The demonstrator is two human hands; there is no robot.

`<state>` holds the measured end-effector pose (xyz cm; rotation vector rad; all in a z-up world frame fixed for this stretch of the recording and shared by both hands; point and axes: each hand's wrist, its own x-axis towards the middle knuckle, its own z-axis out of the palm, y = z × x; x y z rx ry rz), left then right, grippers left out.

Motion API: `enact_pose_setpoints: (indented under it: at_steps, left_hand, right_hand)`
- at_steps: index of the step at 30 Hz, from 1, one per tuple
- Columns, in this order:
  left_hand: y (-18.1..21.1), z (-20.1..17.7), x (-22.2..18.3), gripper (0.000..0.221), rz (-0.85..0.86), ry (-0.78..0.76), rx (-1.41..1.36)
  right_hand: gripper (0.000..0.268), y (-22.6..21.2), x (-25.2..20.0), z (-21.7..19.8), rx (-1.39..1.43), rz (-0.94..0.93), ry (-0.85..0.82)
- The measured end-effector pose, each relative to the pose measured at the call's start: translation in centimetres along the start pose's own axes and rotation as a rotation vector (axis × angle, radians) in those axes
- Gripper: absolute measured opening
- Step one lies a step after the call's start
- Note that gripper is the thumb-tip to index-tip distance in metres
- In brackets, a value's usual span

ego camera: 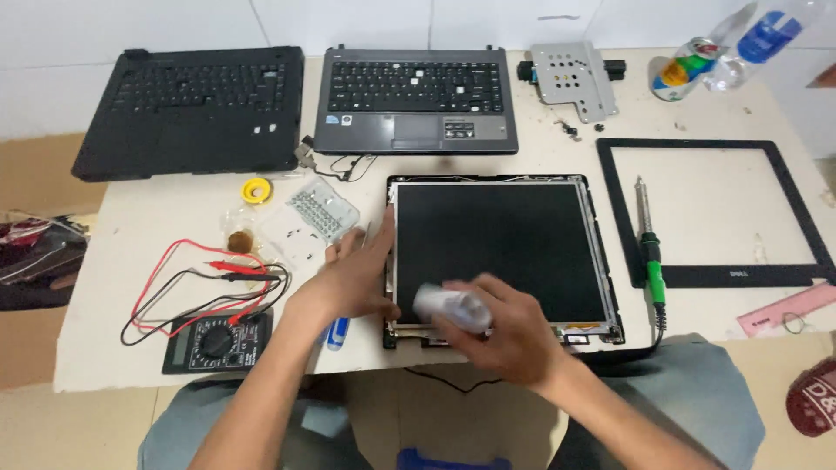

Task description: The person is disassembling a laptop screen assembly using a screwdriver and then cleaning the display panel with a cleaning solution and wipe.

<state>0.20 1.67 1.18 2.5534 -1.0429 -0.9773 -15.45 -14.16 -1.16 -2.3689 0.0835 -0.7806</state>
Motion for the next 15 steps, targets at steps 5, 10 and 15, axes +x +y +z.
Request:
enact_pose_setpoints:
  at_steps: [5,10,15]
  left_hand:
    - [-0.6,1.0,0.4,0.142,-0.007,-0.005,0.102]
    - [-0.5,0.1,-0.2,0.117,0.024,-0.012,0.092]
    - [-1.0,0.7,-0.3,0.114,0.047,0.011,0.069]
  right_hand:
    - [0.026,7.6,-0.2,-2.1,-0.107,0.177,0.063]
    - [0.035,3.4,-1.4,-4.0,-0.059,0.168,-0.182]
    - [0.022,3.8,-1.8,-7.6,-0.010,0.295,-0.160]
